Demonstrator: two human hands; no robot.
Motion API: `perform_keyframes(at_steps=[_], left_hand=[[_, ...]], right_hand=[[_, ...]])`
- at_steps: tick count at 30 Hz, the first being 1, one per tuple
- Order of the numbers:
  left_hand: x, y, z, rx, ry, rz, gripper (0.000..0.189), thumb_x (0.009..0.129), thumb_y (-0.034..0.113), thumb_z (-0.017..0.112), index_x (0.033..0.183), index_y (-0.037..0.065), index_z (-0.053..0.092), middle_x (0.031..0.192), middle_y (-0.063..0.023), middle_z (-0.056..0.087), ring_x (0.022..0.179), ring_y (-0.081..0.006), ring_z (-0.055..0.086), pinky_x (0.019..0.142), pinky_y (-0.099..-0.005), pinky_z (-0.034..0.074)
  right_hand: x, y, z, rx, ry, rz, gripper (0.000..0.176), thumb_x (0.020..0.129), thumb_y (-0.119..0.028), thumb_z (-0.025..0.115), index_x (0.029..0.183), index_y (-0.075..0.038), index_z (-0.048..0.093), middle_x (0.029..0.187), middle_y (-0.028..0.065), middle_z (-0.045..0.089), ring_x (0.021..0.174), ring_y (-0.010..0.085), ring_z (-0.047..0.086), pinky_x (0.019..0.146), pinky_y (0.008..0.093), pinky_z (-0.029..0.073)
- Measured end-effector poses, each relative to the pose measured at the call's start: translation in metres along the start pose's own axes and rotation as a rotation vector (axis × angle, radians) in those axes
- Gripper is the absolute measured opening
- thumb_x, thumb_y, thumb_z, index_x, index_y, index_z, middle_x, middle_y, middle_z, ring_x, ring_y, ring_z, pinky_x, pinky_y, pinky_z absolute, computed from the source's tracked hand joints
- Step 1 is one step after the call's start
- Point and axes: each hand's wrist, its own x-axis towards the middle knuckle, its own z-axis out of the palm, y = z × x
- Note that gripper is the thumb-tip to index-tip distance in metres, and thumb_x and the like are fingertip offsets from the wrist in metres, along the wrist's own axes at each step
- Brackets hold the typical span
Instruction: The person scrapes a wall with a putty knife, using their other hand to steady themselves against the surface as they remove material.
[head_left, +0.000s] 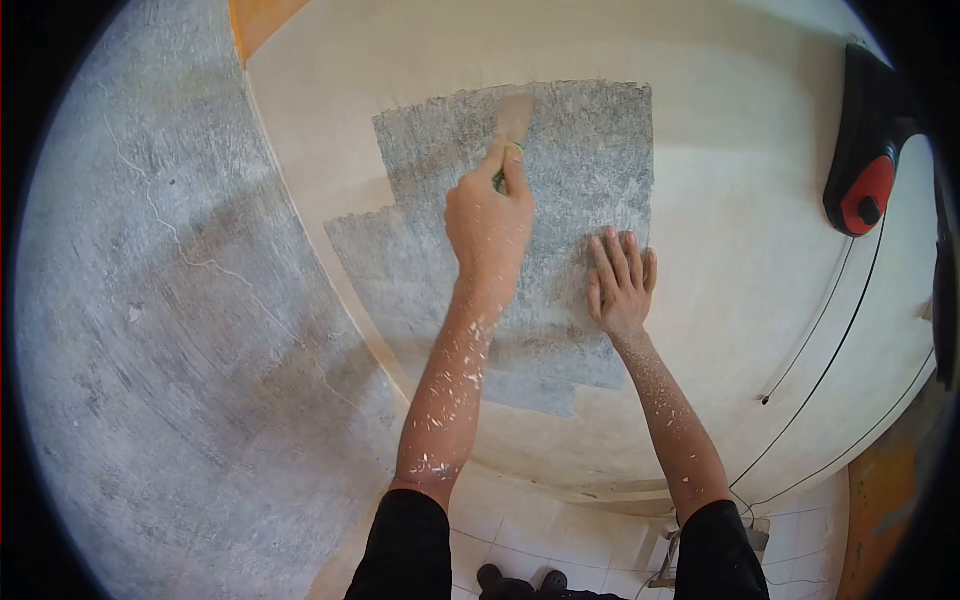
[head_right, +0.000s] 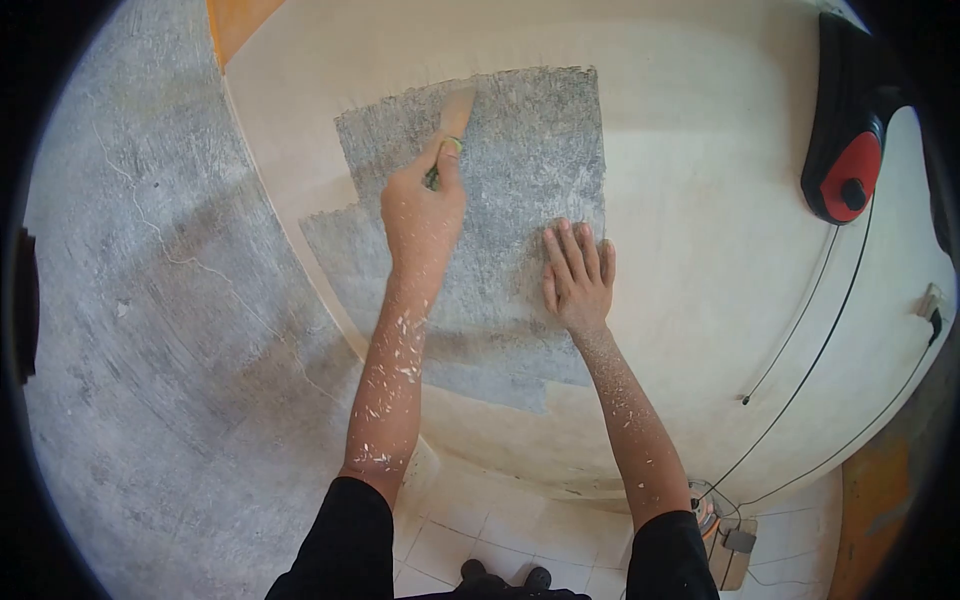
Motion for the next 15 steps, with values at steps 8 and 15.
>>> perform_keyframes(at_steps=[8,15], left_hand=[[0.009,-0.006,0.014,-0.009,0.12,0.18,0.036,0.1,0.029,0.055,0.124,0.007,0.069,0.078,-0.0196,0.072,0.072,-0.031,0.073,0.063,-0.0396,0.055],[0.002,-0.01,0.02,-0.004,0.127,0.225,0.036,0.1,0.029,0.054,0.123,0.006,0.069,0.081,-0.0213,0.072,0.074,-0.0314,0.073,0.066,-0.0392,0.055]], right_hand=[[0.0,-0.001,-0.001,0.001,-0.004,0.013,0.048,0.098,-0.029,0.046,0.145,-0.021,0.051,0.153,0.0006,0.044,0.146,0.0216,0.033,0.123,0.0488,0.01],[0.001,0.001,0.0,-0.036,-0.012,-0.003,0.048,0.098,-0.03,0.047,0.145,-0.022,0.051,0.154,-0.0003,0.044,0.146,0.0215,0.033,0.123,0.0483,0.01]])
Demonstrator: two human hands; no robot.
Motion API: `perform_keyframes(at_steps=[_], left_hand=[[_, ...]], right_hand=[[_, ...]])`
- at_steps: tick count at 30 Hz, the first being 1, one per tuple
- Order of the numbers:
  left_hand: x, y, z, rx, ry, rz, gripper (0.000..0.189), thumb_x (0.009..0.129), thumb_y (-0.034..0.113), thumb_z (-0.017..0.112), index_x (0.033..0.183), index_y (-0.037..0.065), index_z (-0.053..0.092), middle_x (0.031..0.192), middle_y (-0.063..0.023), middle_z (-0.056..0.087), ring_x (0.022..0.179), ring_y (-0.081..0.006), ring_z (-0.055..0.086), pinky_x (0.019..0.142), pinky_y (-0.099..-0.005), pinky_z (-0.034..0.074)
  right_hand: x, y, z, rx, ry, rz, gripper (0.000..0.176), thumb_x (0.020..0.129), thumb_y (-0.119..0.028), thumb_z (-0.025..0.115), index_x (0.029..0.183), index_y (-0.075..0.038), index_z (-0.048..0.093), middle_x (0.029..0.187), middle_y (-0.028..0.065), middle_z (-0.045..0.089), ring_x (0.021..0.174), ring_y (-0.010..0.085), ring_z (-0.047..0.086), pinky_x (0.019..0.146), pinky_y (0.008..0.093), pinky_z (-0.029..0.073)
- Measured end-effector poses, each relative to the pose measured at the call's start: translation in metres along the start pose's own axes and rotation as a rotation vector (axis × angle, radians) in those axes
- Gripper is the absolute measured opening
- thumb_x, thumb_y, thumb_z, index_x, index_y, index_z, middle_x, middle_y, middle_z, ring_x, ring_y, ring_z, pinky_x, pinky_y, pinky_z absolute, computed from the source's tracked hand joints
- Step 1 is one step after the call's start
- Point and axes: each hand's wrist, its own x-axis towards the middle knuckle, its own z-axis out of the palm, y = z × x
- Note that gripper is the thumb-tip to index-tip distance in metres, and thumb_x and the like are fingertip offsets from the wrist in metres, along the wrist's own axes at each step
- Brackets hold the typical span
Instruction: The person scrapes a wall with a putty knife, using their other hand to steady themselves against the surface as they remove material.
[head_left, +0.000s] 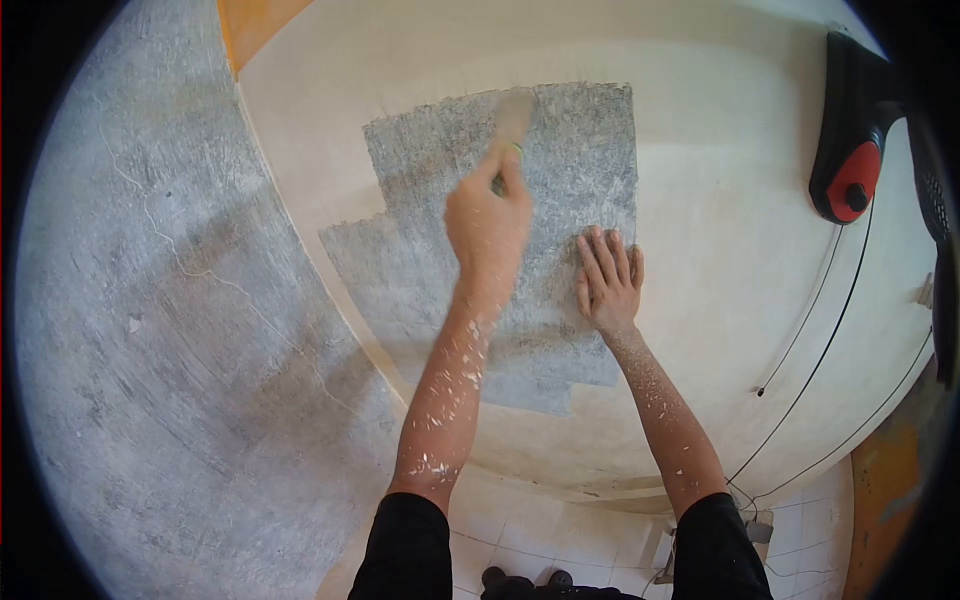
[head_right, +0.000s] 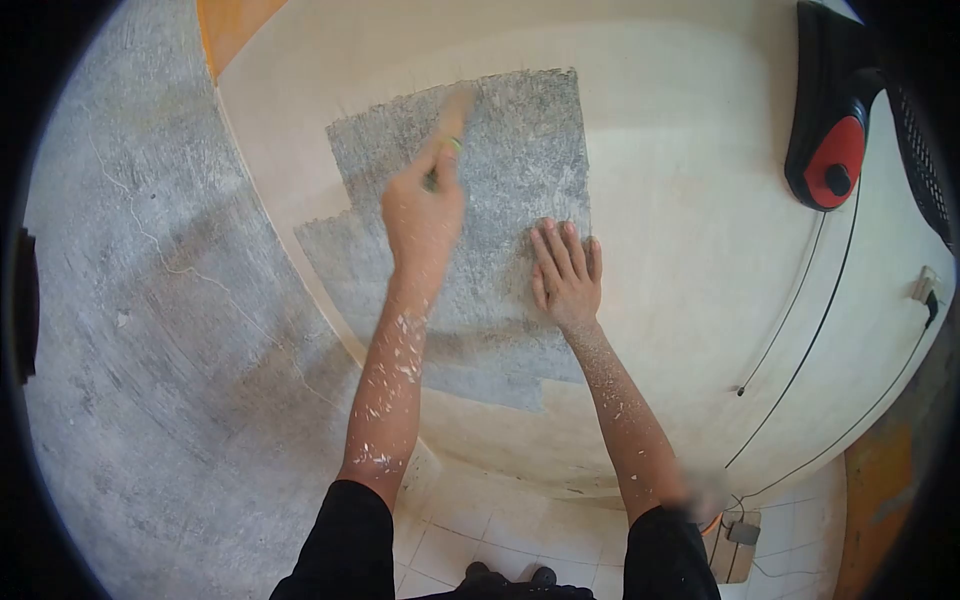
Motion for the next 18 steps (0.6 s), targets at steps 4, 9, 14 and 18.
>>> perform_keyframes(at_steps=[4,9,14,18], left_hand=[[0.007,-0.008,-0.004,-0.034,-0.009,0.013,0.036,0.1,0.03,0.054,0.123,0.006,0.069,0.082,-0.0201,0.073,0.074,-0.0311,0.073,0.066,-0.0391,0.055],[0.012,0.017,-0.016,-0.044,-0.129,-0.173,0.037,0.1,0.031,0.055,0.124,0.007,0.069,0.095,-0.0225,0.073,0.091,-0.0327,0.072,0.08,-0.0393,0.053],[0.0,0.002,0.001,-0.029,0.002,0.005,0.036,0.1,0.028,0.053,0.127,0.007,0.067,0.082,-0.0194,0.073,0.072,-0.0289,0.073,0.063,-0.0378,0.054],[0.005,0.005,-0.001,-0.028,-0.018,-0.068,0.036,0.101,0.028,0.053,0.128,0.007,0.066,0.084,-0.018,0.073,0.075,-0.0273,0.073,0.064,-0.0375,0.054]], right_hand=[[-0.001,-0.006,0.0,0.028,0.014,0.014,0.048,0.098,-0.03,0.047,0.145,-0.021,0.051,0.154,-0.0008,0.043,0.146,0.0211,0.033,0.123,0.0481,0.01],[-0.001,0.0,-0.004,0.02,-0.002,0.008,0.047,0.098,-0.03,0.047,0.145,-0.022,0.051,0.154,-0.0012,0.043,0.146,0.0208,0.034,0.123,0.048,0.01],[-0.001,-0.002,-0.004,0.032,-0.007,0.012,0.048,0.098,-0.031,0.047,0.146,-0.022,0.05,0.155,-0.0013,0.042,0.146,0.0208,0.033,0.123,0.0481,0.011],[-0.002,0.0,-0.006,0.041,-0.024,-0.014,0.049,0.098,-0.031,0.047,0.146,-0.022,0.049,0.156,-0.0015,0.041,0.146,0.0207,0.033,0.123,0.0483,0.012]])
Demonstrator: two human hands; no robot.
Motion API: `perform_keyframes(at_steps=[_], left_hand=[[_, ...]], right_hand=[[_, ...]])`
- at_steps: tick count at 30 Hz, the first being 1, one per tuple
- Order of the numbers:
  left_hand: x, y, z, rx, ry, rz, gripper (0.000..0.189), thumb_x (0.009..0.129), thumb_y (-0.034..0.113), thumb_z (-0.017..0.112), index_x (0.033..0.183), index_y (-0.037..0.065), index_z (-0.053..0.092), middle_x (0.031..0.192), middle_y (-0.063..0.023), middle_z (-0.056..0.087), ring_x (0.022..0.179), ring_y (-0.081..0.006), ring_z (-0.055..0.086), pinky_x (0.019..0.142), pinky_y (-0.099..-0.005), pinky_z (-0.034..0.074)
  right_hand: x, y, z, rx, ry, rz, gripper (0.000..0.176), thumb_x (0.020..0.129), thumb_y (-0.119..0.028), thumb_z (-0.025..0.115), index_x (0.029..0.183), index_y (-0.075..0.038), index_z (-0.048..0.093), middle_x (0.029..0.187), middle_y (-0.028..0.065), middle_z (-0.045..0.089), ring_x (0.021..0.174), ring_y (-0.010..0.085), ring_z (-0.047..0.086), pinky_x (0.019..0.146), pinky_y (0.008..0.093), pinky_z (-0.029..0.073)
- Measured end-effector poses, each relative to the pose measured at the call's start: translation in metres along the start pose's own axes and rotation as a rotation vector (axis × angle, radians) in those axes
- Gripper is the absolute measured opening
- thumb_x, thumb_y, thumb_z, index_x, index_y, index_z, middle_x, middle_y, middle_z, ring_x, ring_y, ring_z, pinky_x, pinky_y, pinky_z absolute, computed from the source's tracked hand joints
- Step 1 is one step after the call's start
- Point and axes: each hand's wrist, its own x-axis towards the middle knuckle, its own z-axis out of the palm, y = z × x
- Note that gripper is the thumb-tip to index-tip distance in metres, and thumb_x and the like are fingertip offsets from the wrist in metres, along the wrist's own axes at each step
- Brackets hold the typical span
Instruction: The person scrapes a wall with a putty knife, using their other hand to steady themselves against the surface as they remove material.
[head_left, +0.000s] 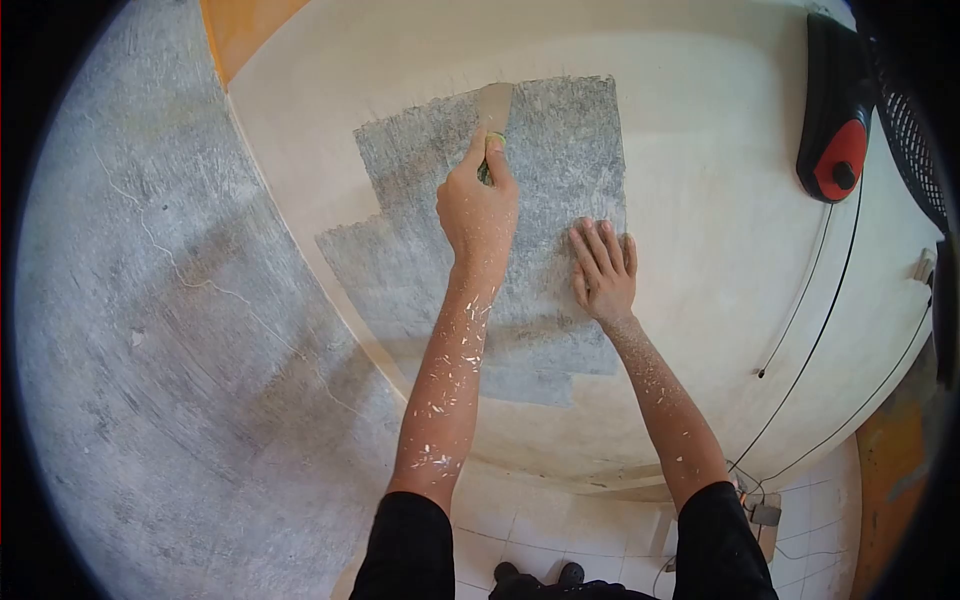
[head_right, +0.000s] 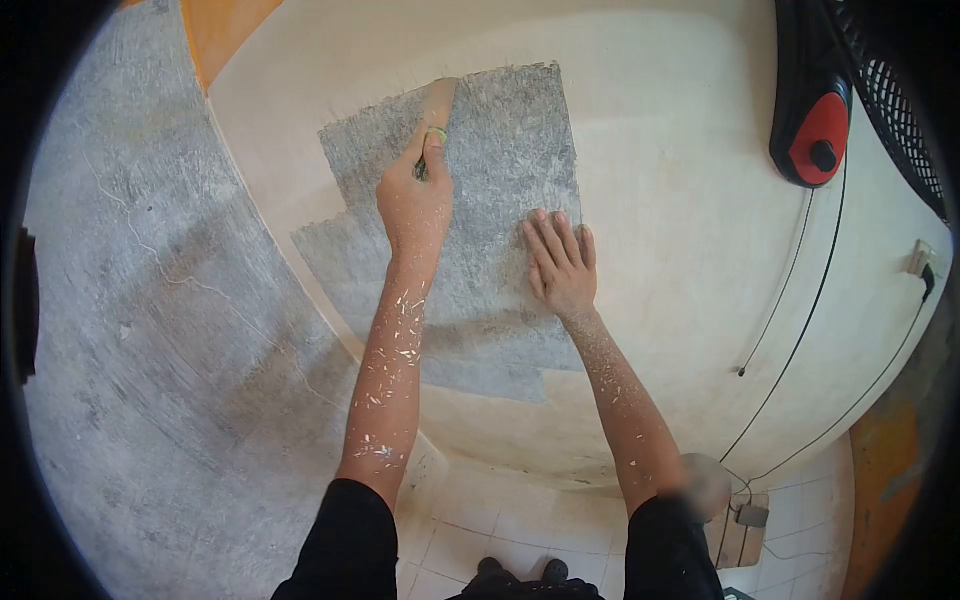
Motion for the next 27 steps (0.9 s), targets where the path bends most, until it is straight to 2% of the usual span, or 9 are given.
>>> perform_keyframes(at_steps=[3,6,9,12,15,18,22,25,27], left_hand=[[-0.005,-0.004,-0.013,0.045,-0.03,0.012,0.037,0.101,0.029,0.054,0.128,0.006,0.066,0.083,-0.0188,0.073,0.078,-0.0272,0.074,0.066,-0.0368,0.055],[0.006,-0.006,-0.006,-0.054,-0.046,-0.117,0.039,0.101,0.03,0.055,0.128,0.005,0.065,0.101,-0.0222,0.072,0.095,-0.0301,0.071,0.084,-0.0372,0.053],[0.003,-0.02,-0.001,-0.013,0.055,0.107,0.037,0.101,0.028,0.055,0.129,0.005,0.065,0.083,-0.0186,0.073,0.077,-0.0285,0.074,0.066,-0.0373,0.056],[-0.006,-0.011,0.009,0.052,0.042,0.163,0.037,0.101,0.027,0.054,0.129,0.005,0.064,0.084,-0.018,0.074,0.077,-0.0283,0.074,0.066,-0.0365,0.057],[-0.002,0.001,0.007,-0.025,-0.001,0.05,0.037,0.1,0.025,0.054,0.13,0.004,0.064,0.084,-0.0189,0.074,0.078,-0.0279,0.075,0.065,-0.0353,0.057],[-0.026,0.015,0.01,-0.102,-0.097,-0.035,0.038,0.101,0.024,0.054,0.13,0.001,0.063,0.099,-0.0222,0.073,0.095,-0.0291,0.072,0.081,-0.0358,0.054],[-0.033,0.037,0.025,-0.095,-0.119,0.02,0.038,0.101,0.023,0.052,0.129,0.001,0.063,0.089,-0.0209,0.073,0.085,-0.027,0.074,0.075,-0.0384,0.055],[-0.024,0.057,0.022,-0.121,-0.17,-0.12,0.037,0.101,0.023,0.052,0.129,0.002,0.064,0.084,-0.02,0.072,0.078,-0.0277,0.073,0.07,-0.038,0.054],[-0.04,0.046,0.031,-0.104,-0.071,0.028,0.035,0.1,0.022,0.053,0.127,0.003,0.065,0.073,-0.0188,0.07,0.068,-0.0286,0.072,0.059,-0.0368,0.054]], right_hand=[[-0.005,0.004,-0.001,-0.011,-0.016,-0.003,0.049,0.098,-0.031,0.047,0.147,-0.023,0.048,0.156,-0.0017,0.04,0.146,0.0207,0.033,0.123,0.0482,0.011],[-0.004,0.0,0.0,-0.012,-0.027,0.01,0.05,0.098,-0.031,0.046,0.148,-0.024,0.047,0.157,-0.002,0.039,0.146,0.0202,0.032,0.123,0.0479,0.011],[-0.004,-0.002,0.0,-0.028,-0.011,0.014,0.05,0.098,-0.031,0.047,0.148,-0.024,0.047,0.157,-0.0021,0.039,0.146,0.02,0.032,0.122,0.0478,0.012],[-0.006,-0.002,-0.001,-0.026,-0.01,0.005,0.05,0.098,-0.031,0.047,0.148,-0.024,0.047,0.156,-0.0022,0.04,0.146,0.0197,0.033,0.122,0.0477,0.013],[-0.005,-0.001,0.0,-0.009,0.008,0.004,0.05,0.098,-0.031,0.047,0.148,-0.025,0.047,0.156,-0.0022,0.04,0.146,0.0194,0.033,0.122,0.0474,0.013],[-0.006,-0.001,-0.001,-0.018,-0.005,-0.001,0.05,0.098,-0.031,0.047,0.148,-0.024,0.047,0.156,-0.0022,0.04,0.146,0.019,0.033,0.122,0.0475,0.013],[-0.005,0.0,-0.003,-0.005,-0.011,0.003,0.051,0.097,-0.032,0.048,0.148,-0.024,0.047,0.156,-0.0025,0.041,0.146,0.0188,0.034,0.122,0.0476,0.013],[-0.006,0.0,0.0,0.014,0.007,-0.003,0.052,0.097,-0.032,0.049,0.148,-0.024,0.047,0.156,-0.0025,0.041,0.146,0.0189,0.034,0.122,0.0474,0.013],[-0.006,-0.001,-0.001,0.029,0.019,-0.004,0.051,0.097,-0.032,0.048,0.148,-0.023,0.047,0.156,-0.0022,0.04,0.146,0.0193,0.034,0.122,0.0472,0.014]])
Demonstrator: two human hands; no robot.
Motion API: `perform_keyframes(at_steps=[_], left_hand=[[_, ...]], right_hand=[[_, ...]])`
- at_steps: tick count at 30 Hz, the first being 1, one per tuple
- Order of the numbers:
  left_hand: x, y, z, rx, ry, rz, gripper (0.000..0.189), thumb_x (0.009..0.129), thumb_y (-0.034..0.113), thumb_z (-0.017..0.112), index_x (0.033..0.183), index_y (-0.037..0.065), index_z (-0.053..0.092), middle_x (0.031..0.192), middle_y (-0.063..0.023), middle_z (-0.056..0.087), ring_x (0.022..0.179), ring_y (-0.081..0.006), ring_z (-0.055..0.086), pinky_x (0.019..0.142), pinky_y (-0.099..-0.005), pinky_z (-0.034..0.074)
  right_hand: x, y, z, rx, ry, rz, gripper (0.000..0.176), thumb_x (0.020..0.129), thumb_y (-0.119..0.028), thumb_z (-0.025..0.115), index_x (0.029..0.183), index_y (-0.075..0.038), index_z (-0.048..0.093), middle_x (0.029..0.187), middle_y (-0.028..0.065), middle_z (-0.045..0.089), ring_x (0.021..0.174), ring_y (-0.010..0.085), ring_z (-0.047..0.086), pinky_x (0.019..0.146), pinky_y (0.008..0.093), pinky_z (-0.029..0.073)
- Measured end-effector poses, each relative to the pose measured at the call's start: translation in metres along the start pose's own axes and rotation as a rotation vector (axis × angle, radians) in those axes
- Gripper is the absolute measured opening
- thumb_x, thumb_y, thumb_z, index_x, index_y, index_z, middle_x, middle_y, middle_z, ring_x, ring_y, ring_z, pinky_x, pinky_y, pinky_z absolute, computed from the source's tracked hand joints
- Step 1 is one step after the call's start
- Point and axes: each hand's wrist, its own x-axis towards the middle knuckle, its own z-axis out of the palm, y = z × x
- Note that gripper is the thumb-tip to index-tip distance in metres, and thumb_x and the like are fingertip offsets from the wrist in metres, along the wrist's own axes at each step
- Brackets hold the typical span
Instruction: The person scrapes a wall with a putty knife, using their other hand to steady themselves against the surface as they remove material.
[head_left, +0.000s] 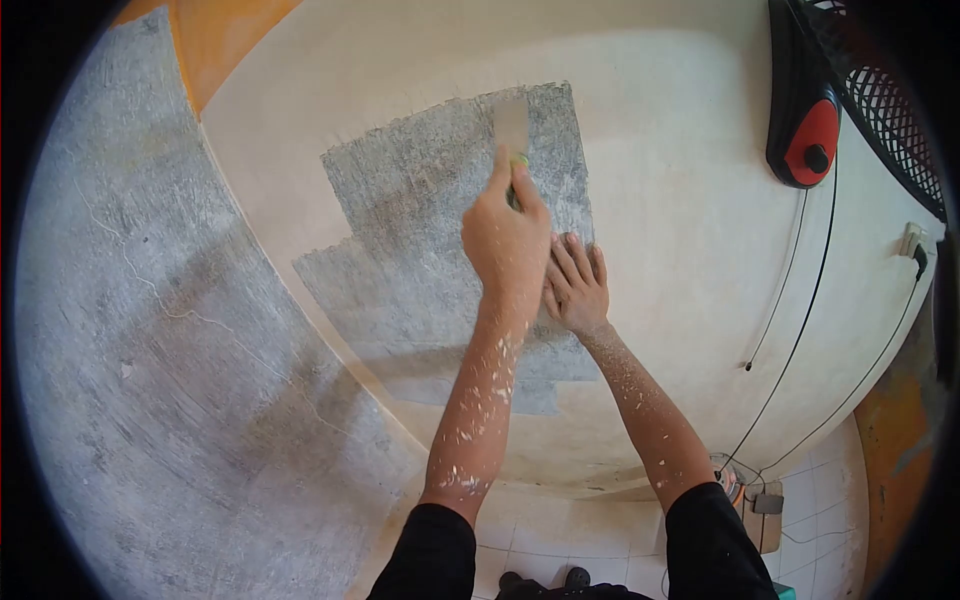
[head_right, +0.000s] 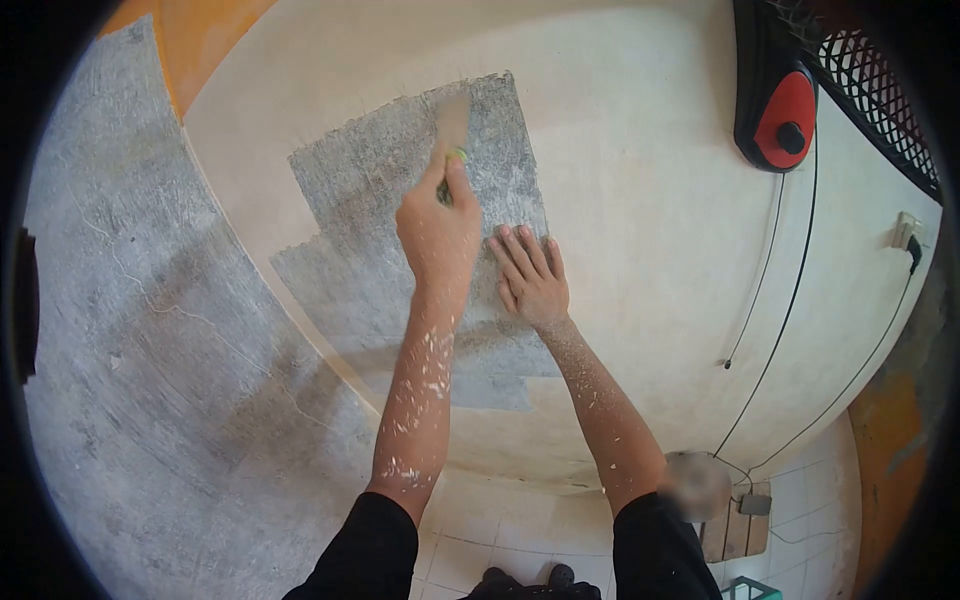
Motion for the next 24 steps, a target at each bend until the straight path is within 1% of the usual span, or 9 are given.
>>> perform_keyframes(at_steps=[1,4,5,8,9,12,16,19,24], left_hand=[[-0.005,-0.004,0.004,0.006,0.057,0.07,0.034,0.1,0.021,0.053,0.126,0.003,0.066,0.068,-0.0181,0.069,0.064,-0.029,0.072,0.054,-0.0362,0.053],[0.026,-0.001,0.005,-0.009,0.115,0.057,0.033,0.1,0.021,0.052,0.124,0.004,0.066,0.066,-0.0184,0.067,0.064,-0.0302,0.072,0.054,-0.0365,0.054],[0.043,0.007,0.0,-0.028,0.085,0.015,0.034,0.1,0.021,0.051,0.124,0.003,0.065,0.068,-0.0191,0.068,0.065,-0.0311,0.072,0.055,-0.0378,0.055],[0.028,0.021,0.005,0.04,0.047,0.057,0.035,0.101,0.022,0.051,0.127,0.003,0.064,0.068,-0.0188,0.068,0.066,-0.0322,0.072,0.056,-0.0397,0.055],[0.01,0.029,0.003,0.026,-0.006,-0.025,0.036,0.1,0.024,0.051,0.125,0.002,0.066,0.084,-0.0189,0.073,0.079,-0.0274,0.074,0.068,-0.0364,0.055],[-0.011,0.02,0.016,-0.015,-0.069,-0.077,0.038,0.101,0.023,0.052,0.131,0.002,0.062,0.086,-0.0192,0.073,0.082,-0.0262,0.074,0.071,-0.0352,0.056],[0.003,0.04,0.005,-0.033,-0.117,-0.142,0.038,0.101,0.021,0.051,0.131,0.0,0.061,0.079,-0.0184,0.072,0.072,-0.0241,0.074,0.06,-0.0331,0.055],[-0.018,0.028,0.02,0.002,-0.07,-0.041,0.037,0.101,0.021,0.051,0.13,0.0,0.062,0.07,-0.016,0.07,0.067,-0.0224,0.073,0.056,-0.0314,0.053],[0.0,0.043,0.02,0.052,-0.09,-0.103,0.037,0.101,0.021,0.051,0.13,0.0,0.062,0.068,-0.0165,0.069,0.066,-0.0243,0.073,0.057,-0.0333,0.054]], right_hand=[[-0.001,0.003,-0.003,0.017,-0.023,-0.013,0.051,0.097,-0.032,0.048,0.148,-0.023,0.047,0.156,-0.0018,0.04,0.146,0.0196,0.033,0.122,0.0472,0.014],[-0.002,0.004,-0.012,0.087,-0.087,-0.029,0.052,0.097,-0.03,0.049,0.149,-0.02,0.045,0.156,-0.0004,0.04,0.146,0.0206,0.033,0.121,0.0473,0.015],[-0.006,0.007,-0.016,0.116,-0.121,-0.029,0.053,0.097,-0.029,0.05,0.149,-0.019,0.045,0.156,0.0,0.04,0.146,0.021,0.032,0.121,0.0473,0.016],[-0.029,0.033,-0.02,0.085,-0.166,-0.061,0.055,0.096,-0.027,0.052,0.15,-0.018,0.043,0.156,0.0007,0.039,0.147,0.0213,0.032,0.121,0.0475,0.017],[-0.035,0.039,-0.018,0.054,-0.166,-0.074,0.056,0.096,-0.027,0.052,0.15,-0.017,0.043,0.157,0.0008,0.039,0.147,0.0213,0.031,0.121,0.0476,0.018],[-0.037,0.044,-0.021,0.031,-0.168,-0.146,0.056,0.096,-0.028,0.052,0.15,-0.017,0.042,0.157,0.0005,0.038,0.147,0.021,0.031,0.121,0.0474,0.019],[-0.038,0.04,-0.021,0.035,-0.154,-0.119,0.056,0.095,-0.03,0.052,0.149,-0.017,0.044,0.157,0.0008,0.038,0.146,0.0214,0.033,0.121,0.048,0.018],[-0.044,0.045,-0.014,0.083,-0.126,-0.135,0.054,0.095,-0.032,0.052,0.147,-0.016,0.047,0.156,0.0016,0.04,0.146,0.0223,0.033,0.121,0.0488,0.018],[-0.044,0.045,-0.016,0.074,-0.156,-0.128,0.051,0.094,-0.032,0.053,0.142,-0.015,0.052,0.154,0.003,0.042,0.145,0.0235,0.034,0.12,0.0502,0.02]])
